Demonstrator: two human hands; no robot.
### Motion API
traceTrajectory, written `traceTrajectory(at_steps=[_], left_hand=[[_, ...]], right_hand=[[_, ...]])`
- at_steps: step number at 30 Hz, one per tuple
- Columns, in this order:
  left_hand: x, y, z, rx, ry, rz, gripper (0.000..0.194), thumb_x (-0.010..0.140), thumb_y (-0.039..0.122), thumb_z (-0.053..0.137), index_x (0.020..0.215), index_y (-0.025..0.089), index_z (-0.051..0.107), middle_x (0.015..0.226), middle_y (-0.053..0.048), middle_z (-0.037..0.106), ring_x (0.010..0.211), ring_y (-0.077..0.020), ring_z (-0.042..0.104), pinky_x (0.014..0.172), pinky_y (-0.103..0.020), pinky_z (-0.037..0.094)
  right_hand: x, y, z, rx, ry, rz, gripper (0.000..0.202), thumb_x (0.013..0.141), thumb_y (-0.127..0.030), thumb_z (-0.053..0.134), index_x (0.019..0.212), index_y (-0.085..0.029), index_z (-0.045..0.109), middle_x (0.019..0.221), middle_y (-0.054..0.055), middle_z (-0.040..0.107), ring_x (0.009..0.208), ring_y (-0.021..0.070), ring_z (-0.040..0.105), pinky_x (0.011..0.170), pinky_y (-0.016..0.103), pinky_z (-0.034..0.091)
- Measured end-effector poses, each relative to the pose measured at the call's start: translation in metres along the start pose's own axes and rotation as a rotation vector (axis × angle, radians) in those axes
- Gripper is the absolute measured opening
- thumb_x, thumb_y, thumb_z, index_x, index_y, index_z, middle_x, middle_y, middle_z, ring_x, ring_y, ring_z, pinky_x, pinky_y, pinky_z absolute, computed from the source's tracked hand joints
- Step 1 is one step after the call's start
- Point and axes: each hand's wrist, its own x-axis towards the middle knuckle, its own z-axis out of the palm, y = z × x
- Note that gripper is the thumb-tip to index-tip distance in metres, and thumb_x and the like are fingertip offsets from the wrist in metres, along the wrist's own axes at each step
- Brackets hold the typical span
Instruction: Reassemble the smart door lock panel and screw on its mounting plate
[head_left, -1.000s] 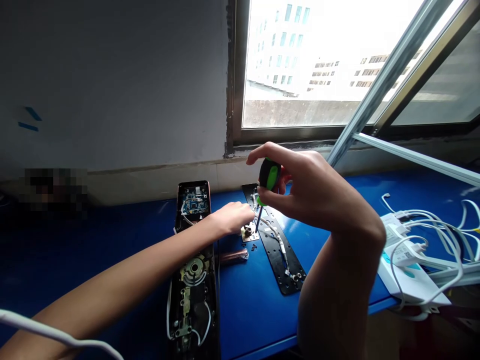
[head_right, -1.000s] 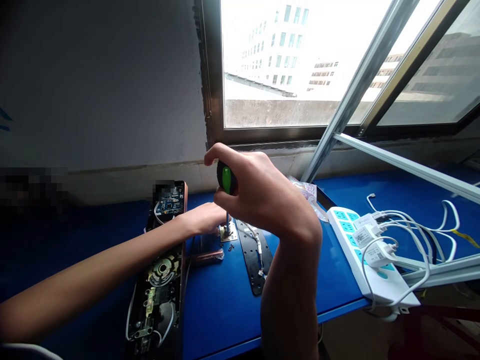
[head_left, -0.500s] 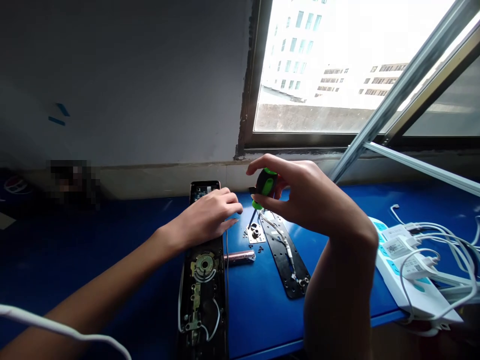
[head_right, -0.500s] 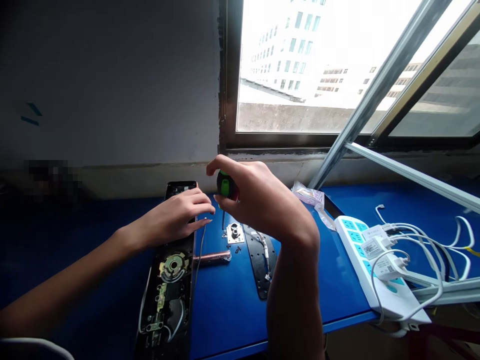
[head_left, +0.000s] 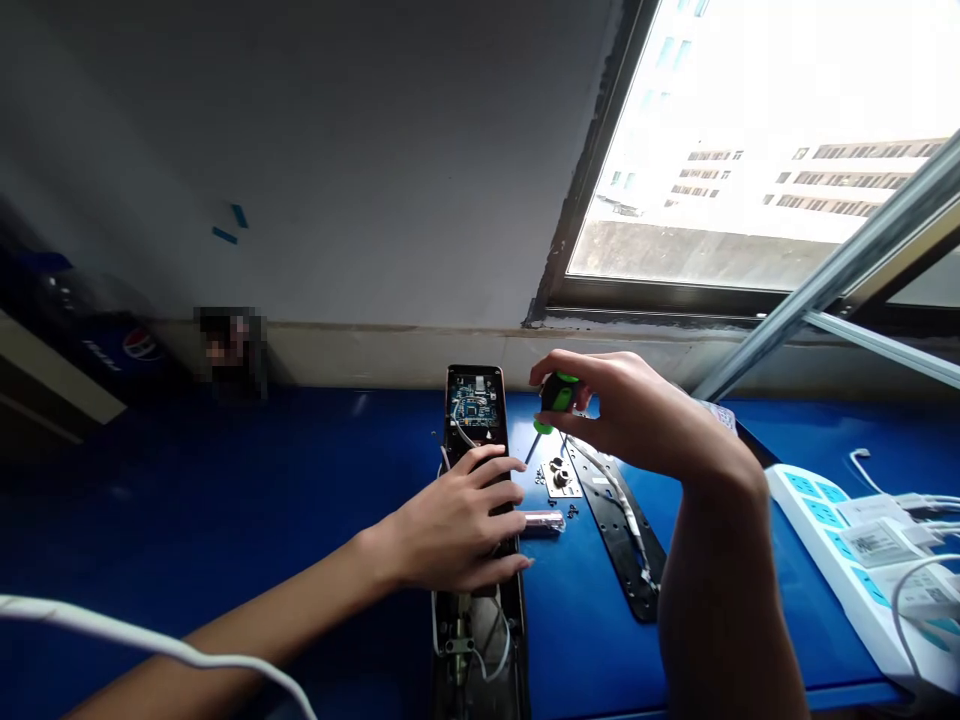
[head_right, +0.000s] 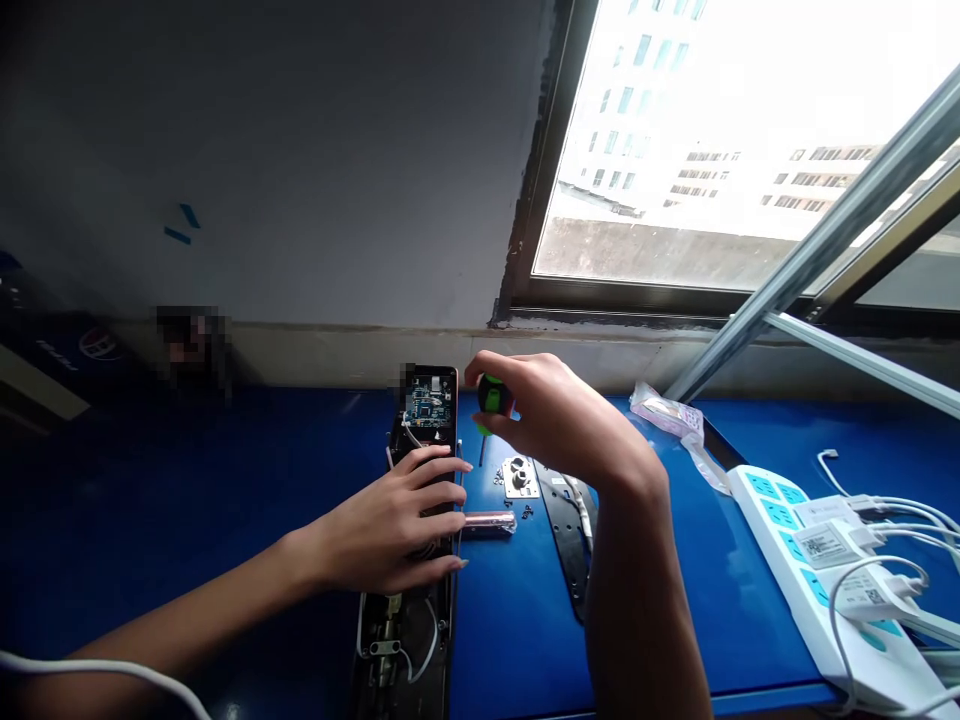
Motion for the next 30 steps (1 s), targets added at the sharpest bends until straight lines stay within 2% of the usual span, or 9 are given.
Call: traceTrajectory(at_steps=[8,11,15,19,23,30], left_hand=[[-0.006,-0.020,-0.005,-0.064,0.014,0.027,0.044,0.096,0.057,0.066,0.117,0.020,0.077,0.106,-0.011,0.070,0.119,-0.0274,0.063,0.127,-0.058,0.036],[-0.003,-0.023,-0.006,-0.066,-0.013,0.048,0.045,0.093,0.056,0.070,0.120,0.019,0.077,0.102,-0.010,0.069,0.110,-0.0262,0.066,0.123,-0.058,0.041],[0.000,-0.029,-0.011,-0.101,-0.050,0.027,0.038,0.091,0.054,0.073,0.099,0.017,0.080,0.100,-0.009,0.069,0.105,-0.0246,0.067,0.123,-0.056,0.044],[0.004,-0.040,-0.014,-0.107,-0.081,0.016,0.036,0.091,0.053,0.074,0.092,0.017,0.080,0.100,-0.007,0.069,0.111,-0.0239,0.066,0.128,-0.054,0.038],[0.009,-0.051,-0.014,-0.123,-0.073,0.014,0.034,0.090,0.051,0.077,0.096,0.018,0.081,0.101,-0.008,0.069,0.113,-0.0237,0.065,0.130,-0.051,0.034],[0.009,-0.056,-0.011,-0.143,-0.034,0.047,0.034,0.091,0.050,0.076,0.096,0.016,0.081,0.102,-0.010,0.068,0.108,-0.0237,0.066,0.126,-0.052,0.041]], right_hand=[[0.007,-0.005,0.004,0.004,-0.051,0.012,0.023,0.091,-0.024,0.075,0.114,-0.023,0.068,0.096,0.002,0.077,0.078,0.0144,0.071,0.064,0.026,0.052],[0.008,-0.007,0.005,-0.005,-0.047,0.020,0.022,0.091,-0.022,0.074,0.113,-0.023,0.069,0.091,0.001,0.077,0.076,0.0147,0.070,0.064,0.026,0.051],[0.005,-0.009,0.003,-0.008,-0.042,0.007,0.023,0.091,-0.022,0.073,0.114,-0.023,0.069,0.092,0.001,0.077,0.077,0.0151,0.070,0.065,0.027,0.051],[0.003,-0.009,0.002,0.025,-0.037,-0.013,0.023,0.092,-0.024,0.072,0.115,-0.024,0.069,0.095,0.002,0.077,0.077,0.0145,0.070,0.064,0.026,0.051],[0.006,-0.011,0.011,0.015,-0.034,-0.018,0.017,0.091,-0.020,0.070,0.107,-0.022,0.068,0.087,0.001,0.074,0.071,0.0130,0.065,0.062,0.026,0.045],[0.009,-0.011,0.036,-0.008,-0.076,0.095,0.010,0.092,-0.020,0.066,0.101,-0.023,0.064,0.086,0.000,0.072,0.071,0.0131,0.060,0.064,0.026,0.040]])
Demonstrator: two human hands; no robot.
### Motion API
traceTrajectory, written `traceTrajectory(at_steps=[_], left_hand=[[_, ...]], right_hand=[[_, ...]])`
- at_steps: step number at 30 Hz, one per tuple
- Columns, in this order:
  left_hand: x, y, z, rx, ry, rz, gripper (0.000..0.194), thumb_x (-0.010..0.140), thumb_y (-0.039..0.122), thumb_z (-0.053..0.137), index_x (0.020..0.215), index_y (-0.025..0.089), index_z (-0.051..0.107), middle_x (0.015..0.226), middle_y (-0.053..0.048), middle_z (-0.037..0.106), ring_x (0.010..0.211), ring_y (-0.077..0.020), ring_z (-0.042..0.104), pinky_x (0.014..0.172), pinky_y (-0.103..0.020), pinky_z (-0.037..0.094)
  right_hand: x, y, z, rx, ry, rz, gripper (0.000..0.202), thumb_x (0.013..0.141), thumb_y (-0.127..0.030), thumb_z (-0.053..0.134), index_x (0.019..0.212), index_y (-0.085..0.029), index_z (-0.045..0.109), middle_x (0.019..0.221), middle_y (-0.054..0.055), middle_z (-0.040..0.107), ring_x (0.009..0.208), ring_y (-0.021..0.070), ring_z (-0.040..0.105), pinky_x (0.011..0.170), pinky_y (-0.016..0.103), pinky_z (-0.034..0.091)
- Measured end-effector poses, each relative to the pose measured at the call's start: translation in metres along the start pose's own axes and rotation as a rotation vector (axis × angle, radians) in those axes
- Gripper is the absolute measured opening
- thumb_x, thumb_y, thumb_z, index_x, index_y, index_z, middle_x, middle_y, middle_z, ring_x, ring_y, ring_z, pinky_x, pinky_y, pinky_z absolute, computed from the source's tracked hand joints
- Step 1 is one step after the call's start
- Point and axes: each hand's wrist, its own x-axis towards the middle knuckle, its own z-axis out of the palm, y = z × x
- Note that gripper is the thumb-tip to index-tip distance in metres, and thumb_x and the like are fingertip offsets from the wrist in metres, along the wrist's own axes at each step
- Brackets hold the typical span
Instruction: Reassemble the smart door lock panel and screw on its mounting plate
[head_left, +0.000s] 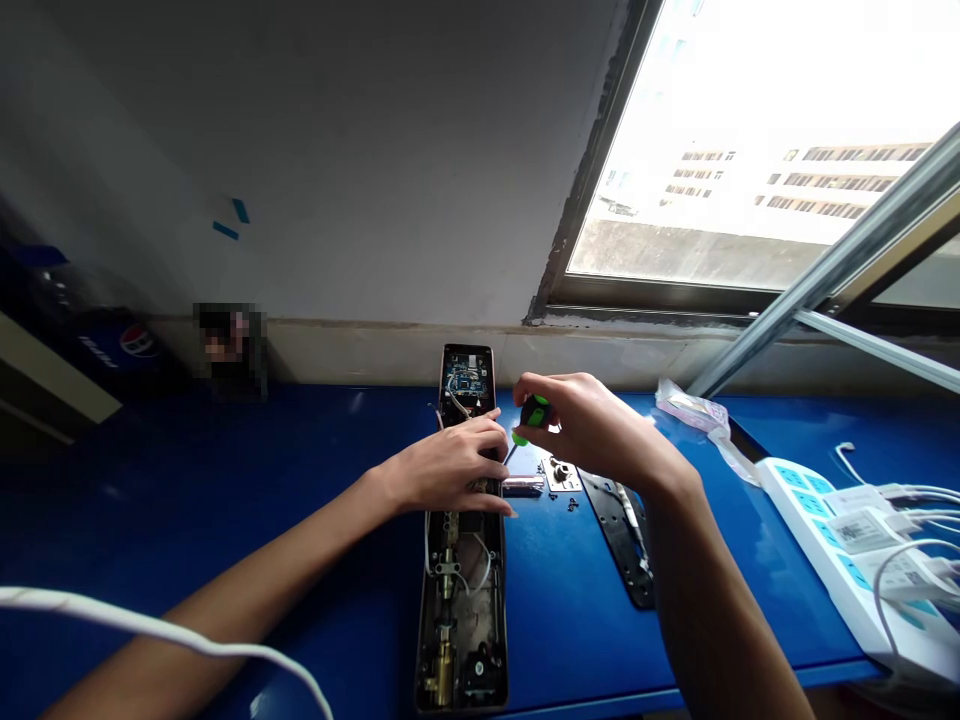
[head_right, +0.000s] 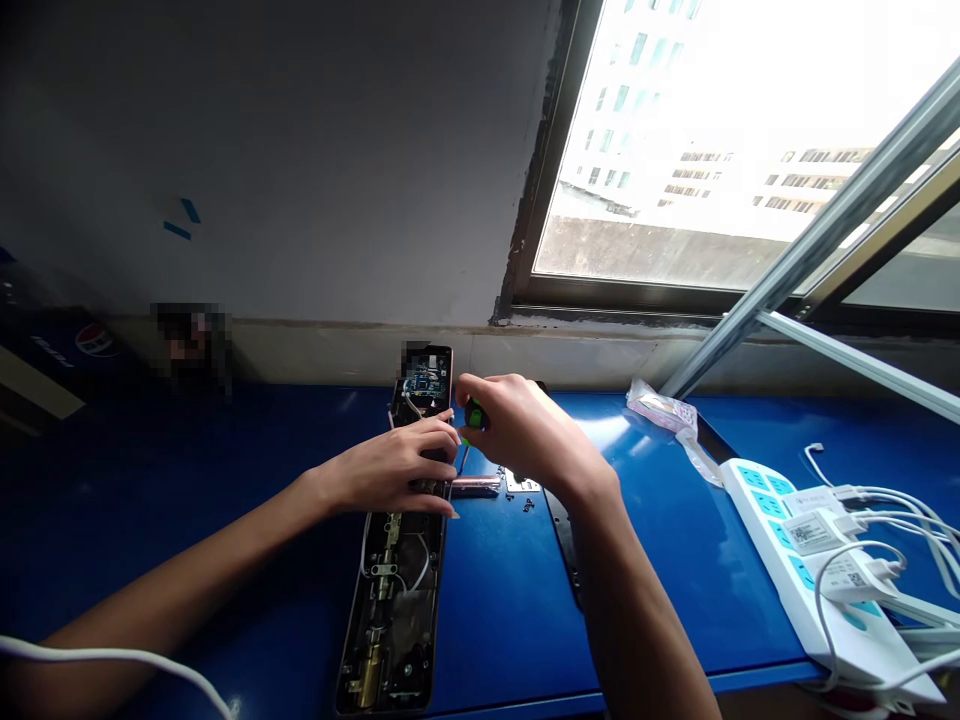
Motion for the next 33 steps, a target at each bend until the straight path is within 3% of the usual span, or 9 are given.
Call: traceTrajectory(at_steps=[5,8,12,16,19,26,29,33], left_hand=[[-0.002,0.002,0.005,0.003,0.022,0.012,0.036,0.092,0.050,0.074,0.096,0.015,0.080,0.101,-0.011,0.072,0.112,-0.0257,0.068,0.125,-0.053,0.042],[-0.004,0.003,0.008,-0.010,0.054,0.011,0.039,0.091,0.052,0.076,0.100,0.014,0.078,0.103,-0.012,0.076,0.116,-0.0278,0.068,0.124,-0.053,0.044],[-0.010,0.007,0.008,0.015,0.149,-0.087,0.043,0.094,0.051,0.072,0.113,0.013,0.076,0.124,-0.017,0.072,0.130,-0.0321,0.060,0.113,-0.050,0.054],[-0.018,0.012,-0.003,0.055,0.218,-0.218,0.024,0.102,0.032,0.063,0.114,0.015,0.075,0.117,-0.014,0.072,0.116,-0.0270,0.063,0.101,-0.044,0.058],[-0.023,0.011,-0.013,0.050,0.206,-0.245,0.019,0.103,0.026,0.061,0.107,0.015,0.076,0.105,-0.012,0.072,0.102,-0.0232,0.065,0.090,-0.039,0.060],[-0.027,0.009,-0.025,0.035,0.105,-0.255,0.015,0.100,0.021,0.063,0.104,0.016,0.077,0.102,-0.010,0.072,0.097,-0.0215,0.067,0.086,-0.034,0.058],[-0.027,0.008,-0.031,0.036,0.101,-0.288,0.017,0.101,0.021,0.062,0.105,0.016,0.077,0.103,-0.010,0.073,0.098,-0.0218,0.068,0.086,-0.035,0.058],[-0.029,0.003,-0.039,0.071,0.119,-0.336,0.017,0.100,0.020,0.062,0.106,0.016,0.077,0.104,-0.009,0.073,0.100,-0.0222,0.067,0.087,-0.036,0.058]], right_hand=[[-0.012,0.002,0.016,-0.074,0.004,0.196,0.010,0.089,-0.027,0.066,0.094,-0.023,0.058,0.081,0.002,0.069,0.067,0.0158,0.055,0.059,0.028,0.032],[-0.022,0.003,0.039,-0.074,-0.035,0.289,0.011,0.088,-0.024,0.063,0.097,-0.022,0.058,0.081,0.005,0.070,0.066,0.0168,0.056,0.057,0.028,0.029],[-0.032,0.004,0.074,-0.023,-0.126,0.306,0.023,0.083,-0.022,0.065,0.105,-0.021,0.060,0.075,0.002,0.069,0.061,0.0156,0.056,0.057,0.026,0.028],[-0.038,0.002,0.095,0.043,-0.142,0.271,0.024,0.085,-0.025,0.065,0.108,-0.023,0.059,0.070,-0.001,0.066,0.059,0.0152,0.054,0.056,0.027,0.028],[-0.039,0.002,0.101,0.083,-0.142,0.256,0.017,0.087,-0.023,0.063,0.103,-0.023,0.059,0.071,0.000,0.067,0.059,0.0160,0.055,0.056,0.028,0.029],[-0.040,0.008,0.100,0.114,-0.164,0.255,0.009,0.086,-0.020,0.064,0.094,-0.024,0.061,0.075,0.001,0.071,0.064,0.0173,0.061,0.057,0.028,0.035],[-0.037,0.008,0.084,0.086,-0.162,0.284,0.009,0.089,-0.025,0.067,0.097,-0.023,0.064,0.074,0.002,0.073,0.062,0.0168,0.063,0.056,0.027,0.036],[-0.020,0.000,0.051,0.020,-0.070,0.303,0.013,0.099,-0.028,0.054,0.100,-0.022,0.065,0.073,0.003,0.074,0.058,0.0152,0.061,0.055,0.028,0.035]])
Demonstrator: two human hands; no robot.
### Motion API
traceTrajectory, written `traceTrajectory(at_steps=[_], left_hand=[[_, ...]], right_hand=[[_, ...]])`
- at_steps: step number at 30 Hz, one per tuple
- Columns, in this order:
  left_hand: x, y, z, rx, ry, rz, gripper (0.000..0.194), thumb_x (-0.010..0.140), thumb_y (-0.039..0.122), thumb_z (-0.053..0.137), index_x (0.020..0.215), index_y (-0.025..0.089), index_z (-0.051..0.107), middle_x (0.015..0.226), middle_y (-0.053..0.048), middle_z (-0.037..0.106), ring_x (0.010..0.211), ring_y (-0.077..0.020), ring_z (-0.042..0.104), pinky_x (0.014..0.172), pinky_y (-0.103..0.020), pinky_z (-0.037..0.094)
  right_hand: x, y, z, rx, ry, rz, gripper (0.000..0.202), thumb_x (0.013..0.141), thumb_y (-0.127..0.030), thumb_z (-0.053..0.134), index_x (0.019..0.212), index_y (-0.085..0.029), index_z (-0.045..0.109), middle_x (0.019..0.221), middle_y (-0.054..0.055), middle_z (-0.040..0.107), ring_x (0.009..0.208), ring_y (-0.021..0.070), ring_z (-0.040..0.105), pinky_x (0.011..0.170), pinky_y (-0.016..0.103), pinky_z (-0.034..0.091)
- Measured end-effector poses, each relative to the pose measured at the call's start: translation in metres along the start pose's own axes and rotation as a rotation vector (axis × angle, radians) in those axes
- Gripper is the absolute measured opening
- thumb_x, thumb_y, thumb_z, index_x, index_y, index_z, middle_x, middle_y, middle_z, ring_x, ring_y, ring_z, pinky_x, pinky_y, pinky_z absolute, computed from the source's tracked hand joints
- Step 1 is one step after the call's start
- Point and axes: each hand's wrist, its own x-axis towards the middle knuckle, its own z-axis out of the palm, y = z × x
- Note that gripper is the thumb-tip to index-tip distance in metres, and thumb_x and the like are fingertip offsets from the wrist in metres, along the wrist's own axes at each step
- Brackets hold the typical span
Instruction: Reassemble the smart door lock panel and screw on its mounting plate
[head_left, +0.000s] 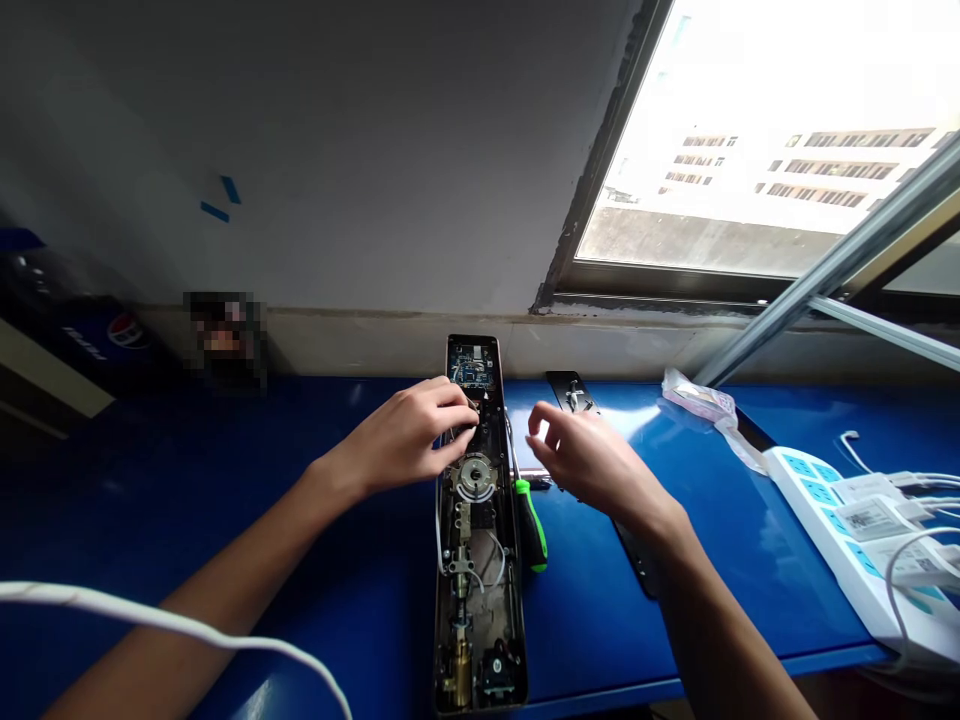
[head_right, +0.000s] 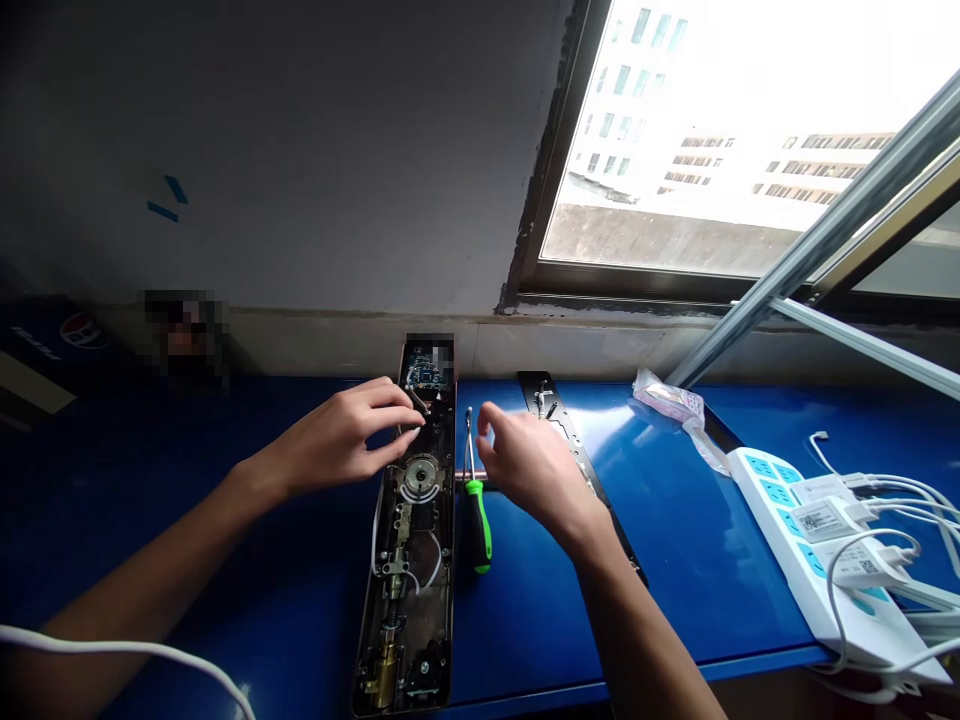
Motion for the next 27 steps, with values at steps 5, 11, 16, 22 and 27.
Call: traceTrajectory(at_steps=[5,11,16,22,27], left_hand=[[-0.003,-0.008,-0.009,0.081,0.001,-0.063,0.017,0.098,0.018,0.063,0.107,0.016,0.077,0.102,-0.009,0.072,0.097,-0.0225,0.067,0.086,-0.037,0.058],[-0.002,-0.009,-0.008,0.148,-0.010,-0.088,0.025,0.099,0.018,0.061,0.120,0.017,0.074,0.109,-0.010,0.068,0.105,-0.0248,0.062,0.094,-0.040,0.057],[0.000,-0.010,0.001,0.238,-0.046,-0.096,0.026,0.099,0.015,0.058,0.121,0.017,0.073,0.117,-0.012,0.064,0.111,-0.0272,0.058,0.097,-0.044,0.055],[0.001,-0.011,0.003,0.276,-0.072,-0.168,0.020,0.099,0.017,0.057,0.114,0.015,0.070,0.119,-0.012,0.061,0.110,-0.0273,0.058,0.096,-0.043,0.055],[0.003,-0.008,0.003,0.299,-0.073,-0.196,0.017,0.099,0.017,0.055,0.111,0.017,0.067,0.120,-0.012,0.059,0.110,-0.0275,0.058,0.096,-0.043,0.055]], right_hand=[[0.021,-0.028,-0.018,-0.042,0.103,-0.079,0.014,0.095,-0.029,0.058,0.092,-0.024,0.071,0.081,0.002,0.077,0.069,0.0163,0.064,0.063,0.029,0.038],[0.043,-0.043,0.011,-0.073,0.097,-0.065,0.019,0.087,-0.031,0.066,0.072,-0.020,0.073,0.074,0.008,0.075,0.065,0.0179,0.064,0.057,0.029,0.033],[0.050,-0.046,0.023,-0.090,0.150,0.023,0.020,0.083,-0.026,0.066,0.065,-0.020,0.071,0.067,0.007,0.072,0.060,0.0169,0.061,0.053,0.030,0.026],[0.050,-0.048,0.023,-0.038,0.162,0.041,0.018,0.080,-0.024,0.066,0.064,-0.019,0.071,0.066,0.007,0.071,0.057,0.0141,0.055,0.055,0.030,0.029],[0.046,-0.047,0.017,0.052,0.149,0.031,0.017,0.078,-0.025,0.065,0.062,-0.019,0.070,0.061,0.003,0.066,0.056,0.0113,0.048,0.056,0.028,0.033]])
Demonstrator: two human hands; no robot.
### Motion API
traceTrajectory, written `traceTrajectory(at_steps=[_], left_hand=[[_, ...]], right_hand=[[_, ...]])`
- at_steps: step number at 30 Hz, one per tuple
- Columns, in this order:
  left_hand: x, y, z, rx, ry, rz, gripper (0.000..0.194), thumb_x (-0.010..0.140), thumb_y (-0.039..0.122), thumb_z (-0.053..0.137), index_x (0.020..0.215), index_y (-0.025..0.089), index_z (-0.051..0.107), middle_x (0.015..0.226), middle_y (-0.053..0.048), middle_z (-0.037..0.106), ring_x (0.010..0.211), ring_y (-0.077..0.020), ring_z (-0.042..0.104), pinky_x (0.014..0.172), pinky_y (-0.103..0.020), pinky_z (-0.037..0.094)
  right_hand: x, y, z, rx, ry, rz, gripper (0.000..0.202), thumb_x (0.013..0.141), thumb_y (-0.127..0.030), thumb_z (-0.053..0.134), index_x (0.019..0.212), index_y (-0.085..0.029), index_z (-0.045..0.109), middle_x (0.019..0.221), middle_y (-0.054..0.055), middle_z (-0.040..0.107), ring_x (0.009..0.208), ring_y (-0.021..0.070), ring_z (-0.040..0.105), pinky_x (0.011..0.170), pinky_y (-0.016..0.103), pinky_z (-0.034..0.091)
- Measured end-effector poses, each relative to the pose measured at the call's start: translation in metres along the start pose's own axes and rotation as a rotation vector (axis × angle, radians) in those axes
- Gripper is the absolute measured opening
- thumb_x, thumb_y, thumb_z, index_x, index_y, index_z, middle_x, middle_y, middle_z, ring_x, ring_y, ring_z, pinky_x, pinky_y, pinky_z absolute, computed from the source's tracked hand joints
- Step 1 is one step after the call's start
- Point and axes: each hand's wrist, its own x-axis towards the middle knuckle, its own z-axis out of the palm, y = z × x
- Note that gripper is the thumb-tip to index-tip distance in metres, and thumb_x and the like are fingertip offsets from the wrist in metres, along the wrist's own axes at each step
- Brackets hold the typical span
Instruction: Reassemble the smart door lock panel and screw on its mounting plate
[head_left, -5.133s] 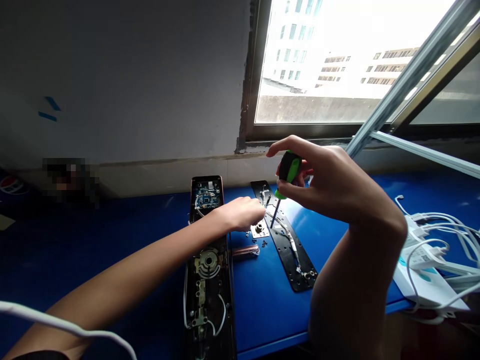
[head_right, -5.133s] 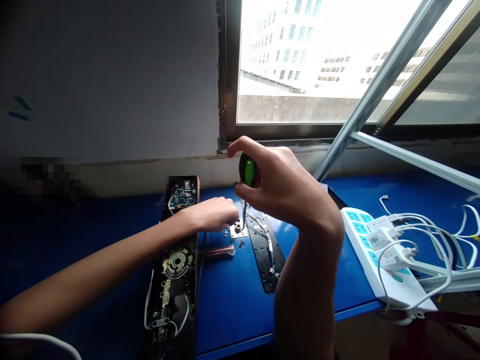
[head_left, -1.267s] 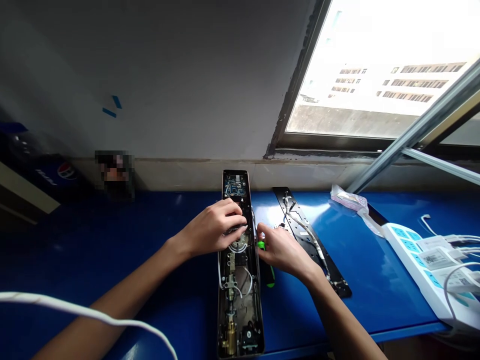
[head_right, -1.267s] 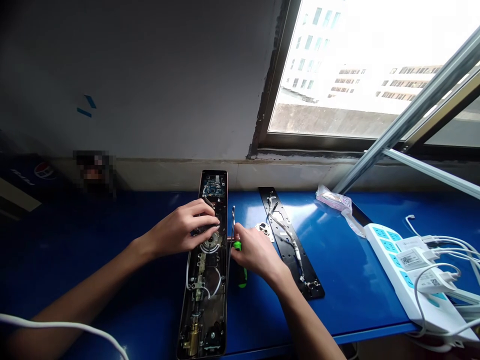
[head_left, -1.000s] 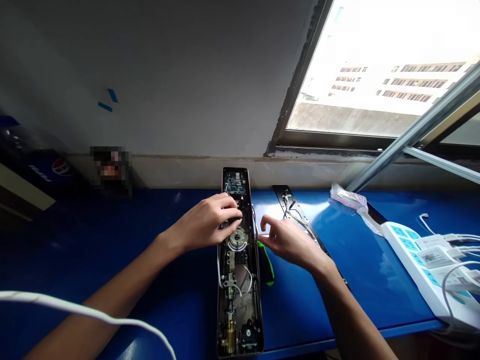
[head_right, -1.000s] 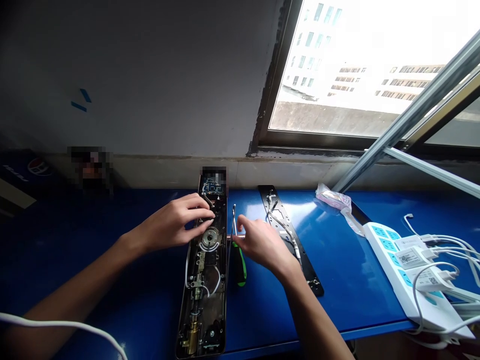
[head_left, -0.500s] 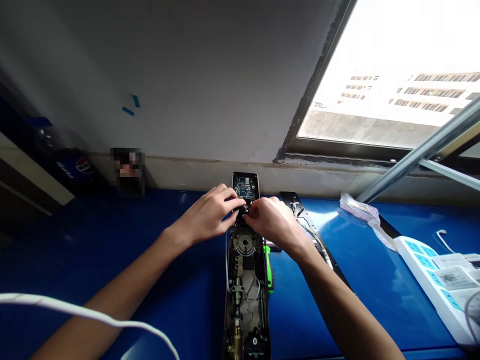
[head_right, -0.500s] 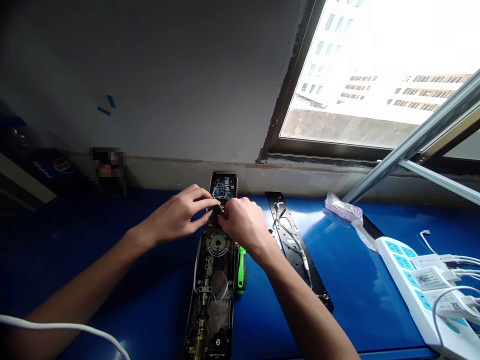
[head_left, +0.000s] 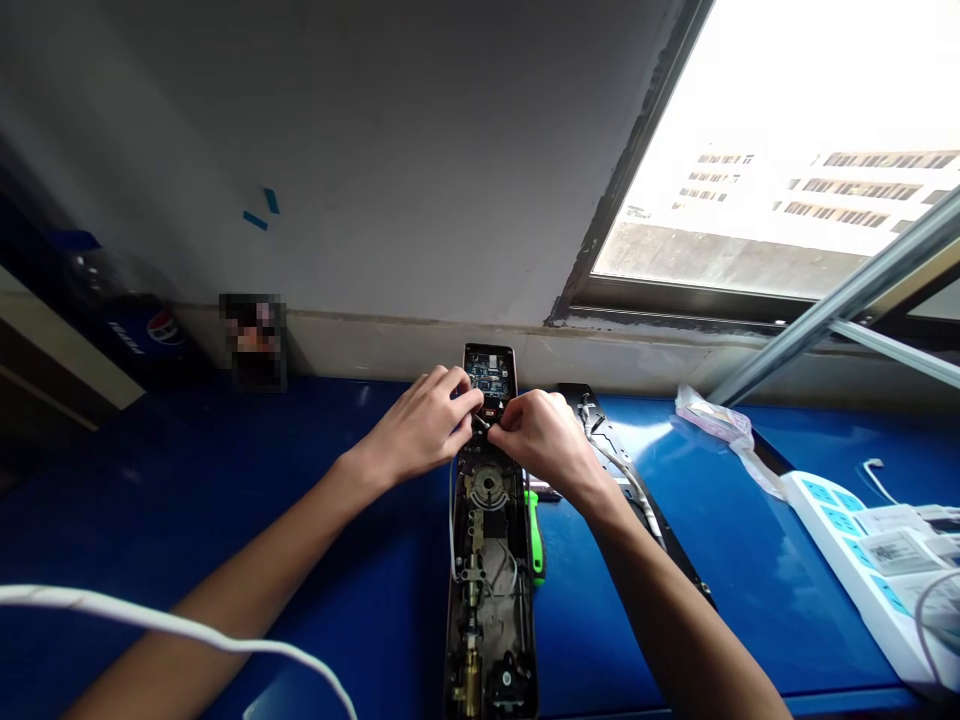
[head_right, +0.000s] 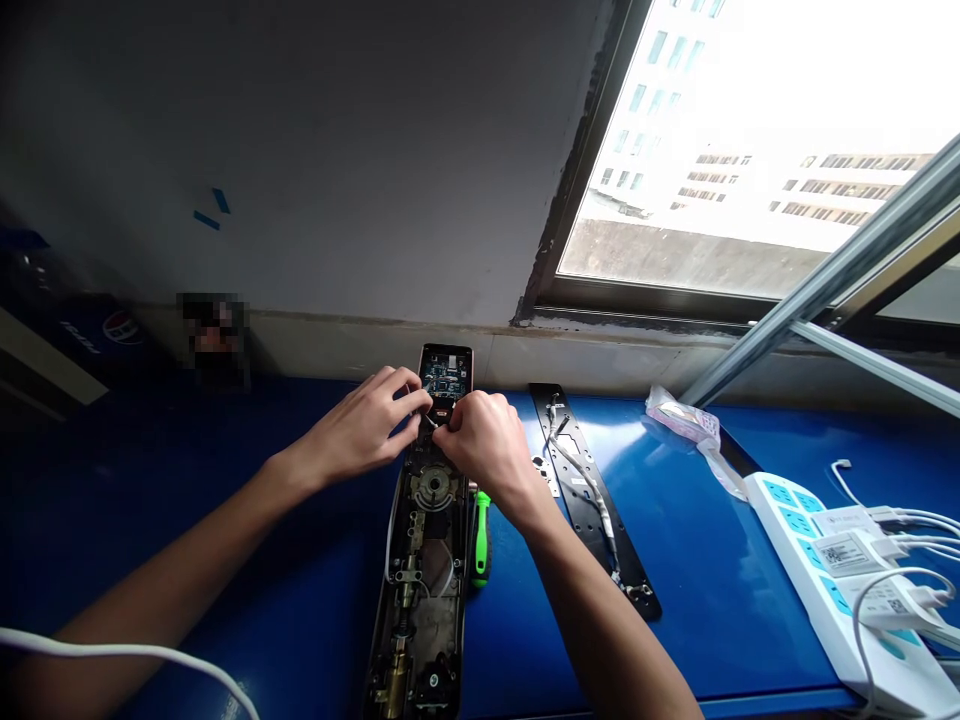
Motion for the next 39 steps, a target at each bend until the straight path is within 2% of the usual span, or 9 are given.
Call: traceTrajectory(at_steps=[8,12,17,22,25,28,33,39], left_hand=[[0.004,0.003,0.003,0.001,-0.001,-0.009,0.017,0.097,0.015,0.054,0.110,0.017,0.066,0.120,-0.013,0.058,0.111,-0.0289,0.057,0.097,-0.046,0.054],[0.004,0.007,0.005,-0.029,0.067,-0.013,0.020,0.096,0.012,0.055,0.113,0.017,0.064,0.121,-0.013,0.059,0.111,-0.0282,0.056,0.098,-0.045,0.054],[0.005,0.017,0.009,-0.041,0.126,0.085,0.034,0.096,0.011,0.057,0.128,0.021,0.063,0.134,-0.013,0.057,0.127,-0.0320,0.050,0.103,-0.049,0.051],[0.006,0.025,0.014,-0.117,0.108,0.140,0.023,0.098,0.013,0.056,0.117,0.017,0.067,0.126,-0.013,0.062,0.127,-0.0313,0.051,0.105,-0.050,0.050],[0.005,0.033,0.015,-0.167,0.089,0.194,0.021,0.100,0.014,0.055,0.115,0.016,0.068,0.123,-0.013,0.064,0.127,-0.0306,0.051,0.106,-0.049,0.050],[0.005,0.044,0.017,-0.203,0.059,0.255,0.021,0.101,0.015,0.055,0.117,0.016,0.069,0.124,-0.013,0.064,0.130,-0.0314,0.050,0.107,-0.048,0.051],[0.015,0.070,0.024,-0.217,-0.014,0.359,0.018,0.102,0.018,0.056,0.112,0.016,0.071,0.121,-0.013,0.067,0.130,-0.0334,0.052,0.106,-0.049,0.052],[0.035,0.099,0.039,-0.135,-0.135,0.461,0.016,0.100,0.016,0.057,0.102,0.017,0.073,0.106,-0.013,0.072,0.115,-0.0309,0.061,0.095,-0.045,0.055]], right_hand=[[-0.015,0.005,-0.018,-0.031,-0.023,0.004,0.021,0.071,-0.020,0.066,0.052,-0.021,0.056,0.051,-0.002,0.051,0.051,0.0108,0.031,0.053,0.030,0.028],[-0.017,0.007,-0.030,-0.085,0.009,0.032,0.022,0.070,-0.019,0.065,0.052,-0.021,0.054,0.052,-0.001,0.050,0.051,0.0110,0.028,0.053,0.031,0.027],[-0.023,0.009,-0.042,-0.094,-0.018,-0.018,0.021,0.071,-0.018,0.064,0.052,-0.021,0.056,0.050,-0.002,0.049,0.052,0.0108,0.031,0.054,0.030,0.027],[-0.034,0.015,-0.052,-0.088,-0.044,-0.038,0.017,0.076,-0.018,0.065,0.059,-0.019,0.066,0.057,0.002,0.062,0.053,0.0096,0.043,0.057,0.029,0.031],[-0.038,0.030,-0.056,-0.083,-0.055,0.005,0.018,0.081,-0.022,0.064,0.065,-0.019,0.071,0.063,0.004,0.069,0.055,0.0102,0.050,0.057,0.028,0.033],[-0.041,0.055,-0.055,-0.093,-0.071,0.080,0.021,0.084,-0.024,0.063,0.066,-0.019,0.073,0.064,0.004,0.070,0.056,0.0113,0.054,0.055,0.028,0.033],[-0.054,0.100,-0.044,-0.124,-0.146,0.199,0.016,0.079,-0.018,0.065,0.065,-0.018,0.073,0.062,0.004,0.069,0.057,0.0123,0.055,0.053,0.027,0.032],[-0.078,0.120,-0.036,-0.130,-0.234,0.236,0.016,0.079,-0.018,0.066,0.063,-0.019,0.071,0.059,0.002,0.063,0.058,0.0132,0.056,0.053,0.026,0.032]])
